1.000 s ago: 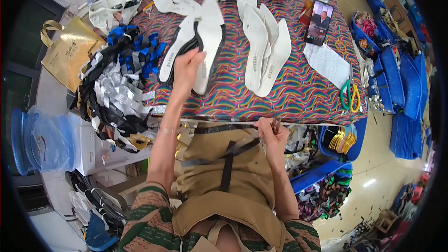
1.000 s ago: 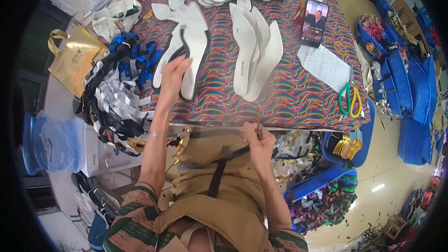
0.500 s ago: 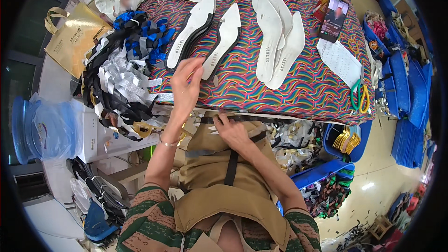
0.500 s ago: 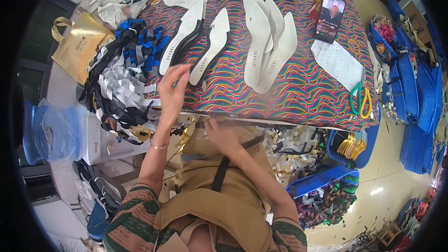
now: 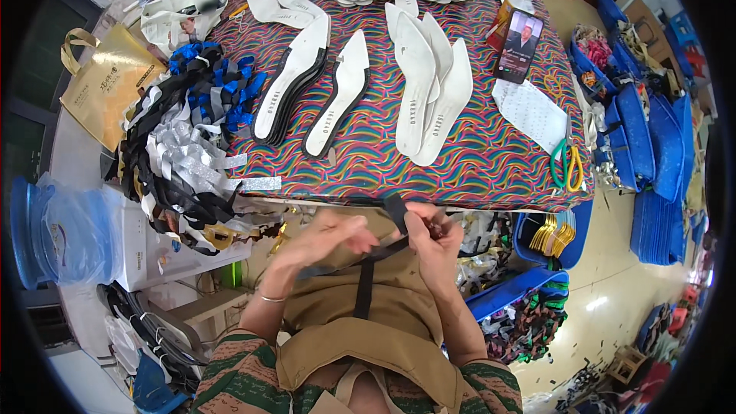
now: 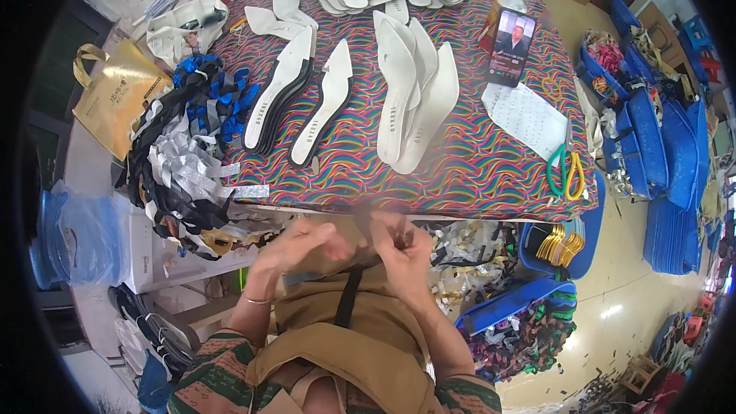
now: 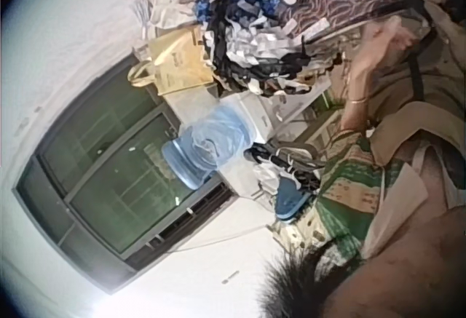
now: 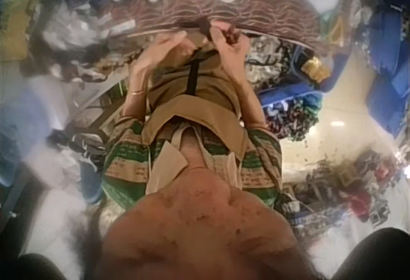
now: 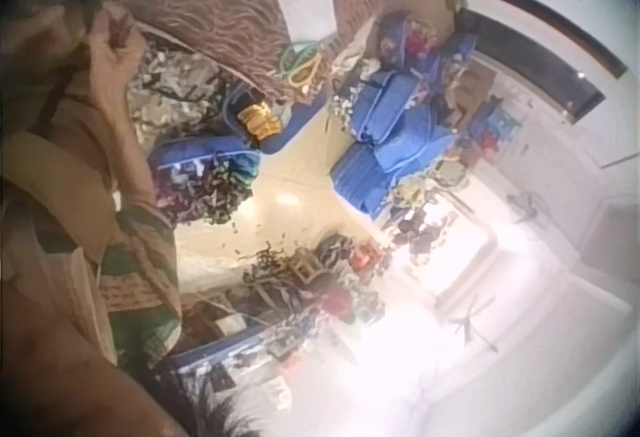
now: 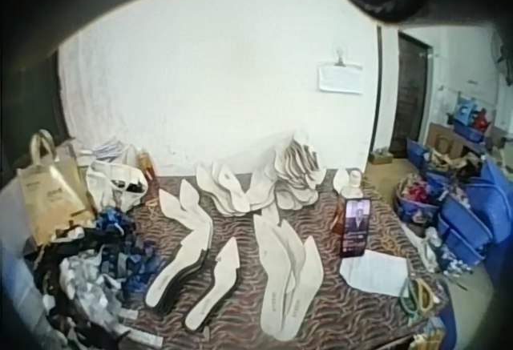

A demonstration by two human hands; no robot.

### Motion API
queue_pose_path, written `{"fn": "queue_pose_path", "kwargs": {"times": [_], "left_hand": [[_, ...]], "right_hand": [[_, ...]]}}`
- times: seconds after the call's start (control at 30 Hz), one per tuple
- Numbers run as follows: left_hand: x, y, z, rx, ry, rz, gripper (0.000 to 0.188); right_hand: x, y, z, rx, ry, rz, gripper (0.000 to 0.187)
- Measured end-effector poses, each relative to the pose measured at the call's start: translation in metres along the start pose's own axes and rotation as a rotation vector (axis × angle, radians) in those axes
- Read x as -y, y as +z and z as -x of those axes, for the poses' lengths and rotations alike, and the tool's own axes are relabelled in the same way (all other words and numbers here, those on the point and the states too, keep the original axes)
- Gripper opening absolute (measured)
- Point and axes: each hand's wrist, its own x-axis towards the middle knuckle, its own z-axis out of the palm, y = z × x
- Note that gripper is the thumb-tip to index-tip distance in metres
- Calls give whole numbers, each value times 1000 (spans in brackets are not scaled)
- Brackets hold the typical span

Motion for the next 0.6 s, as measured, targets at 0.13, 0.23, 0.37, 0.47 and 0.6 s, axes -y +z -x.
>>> {"fn": "queue_pose_path", "kwargs": {"times": [0.13, 0.23, 0.37, 0.47, 0.6], "left_hand": [[-14, 39, -35, 9, 71, 602, 38], [-36, 56, -44, -109, 187, 466, 33], [-47, 61, -55, -72, 257, 609, 31], [-59, 70, -62, -174, 387, 536, 28], [-64, 71, -65, -210, 474, 382, 26]], "right_hand": [[-5, -11, 21, -28, -72, 106, 13], [-11, -25, 41, -80, -111, 221, 13], [-14, -40, 60, -30, -26, 302, 14], [-25, -49, 64, -17, 93, 262, 14], [-14, -63, 37, -1, 47, 341, 16]]}}
